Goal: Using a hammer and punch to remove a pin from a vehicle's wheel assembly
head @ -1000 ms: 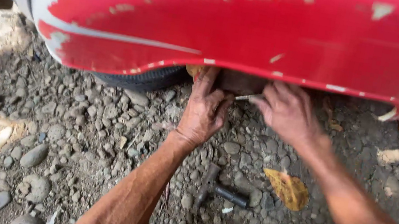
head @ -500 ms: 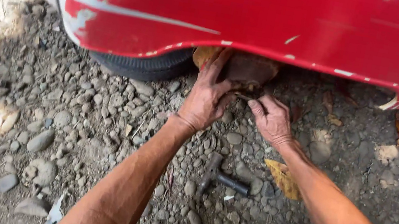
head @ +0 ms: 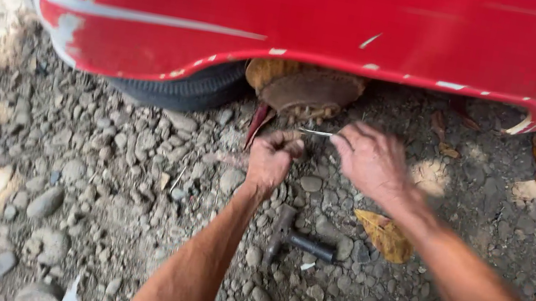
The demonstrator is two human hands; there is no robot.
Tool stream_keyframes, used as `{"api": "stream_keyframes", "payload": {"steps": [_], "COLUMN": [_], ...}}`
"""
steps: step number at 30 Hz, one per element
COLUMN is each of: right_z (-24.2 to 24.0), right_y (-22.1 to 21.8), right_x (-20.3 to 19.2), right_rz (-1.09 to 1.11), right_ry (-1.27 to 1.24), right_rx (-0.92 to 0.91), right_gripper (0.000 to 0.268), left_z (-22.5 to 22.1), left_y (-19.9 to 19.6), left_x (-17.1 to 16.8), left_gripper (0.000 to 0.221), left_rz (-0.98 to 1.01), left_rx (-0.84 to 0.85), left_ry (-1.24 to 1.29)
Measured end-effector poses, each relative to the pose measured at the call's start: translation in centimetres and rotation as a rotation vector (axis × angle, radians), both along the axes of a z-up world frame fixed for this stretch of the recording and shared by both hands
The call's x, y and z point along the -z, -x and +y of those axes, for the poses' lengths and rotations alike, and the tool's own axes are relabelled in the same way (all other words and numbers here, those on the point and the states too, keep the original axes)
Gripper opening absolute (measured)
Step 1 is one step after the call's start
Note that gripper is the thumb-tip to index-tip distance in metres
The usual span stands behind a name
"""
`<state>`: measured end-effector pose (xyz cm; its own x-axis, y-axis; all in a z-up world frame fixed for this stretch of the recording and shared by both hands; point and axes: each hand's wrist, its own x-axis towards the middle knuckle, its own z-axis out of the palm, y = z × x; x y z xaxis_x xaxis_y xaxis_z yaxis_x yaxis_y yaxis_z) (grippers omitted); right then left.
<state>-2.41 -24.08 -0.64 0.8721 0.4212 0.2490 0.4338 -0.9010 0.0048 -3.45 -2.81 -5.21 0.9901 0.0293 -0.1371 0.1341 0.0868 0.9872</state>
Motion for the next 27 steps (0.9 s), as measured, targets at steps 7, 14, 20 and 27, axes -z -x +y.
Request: {"api": "stream_keyframes", "payload": {"steps": [7,14,20,27], "right_z": [5.8,-0.2,-1.8,0.5], "right_y": [6.9,0.8,-2.1,-1.4], "right_x": [2.5,-0.8,-2.6,-3.8], "right_rz": [0.655,0.101,-0.187,-0.23], "right_ry": [-0.948,-0.217,0.041,0.043], "right_rx": [0.459,0.002,-0.123,-0.099], "right_gripper": [0.032,0.021,0.029,0.028], "left_z": [-1.2,1.5,2.4,3.2], "left_y": [2.5,0.9,-2.9,-5.3], "left_x": [-2.2,-3.6,-0.6,-5.1], "left_gripper": [0.016,0.027,0.078,0.101], "left_rz": [0.202,-0.051,-0.591,-0.744], "left_rx": [-0.027,-0.037,-0.247,-0.046], "left_ry": [0.176,-0.142,-0.693,-0.944]}}
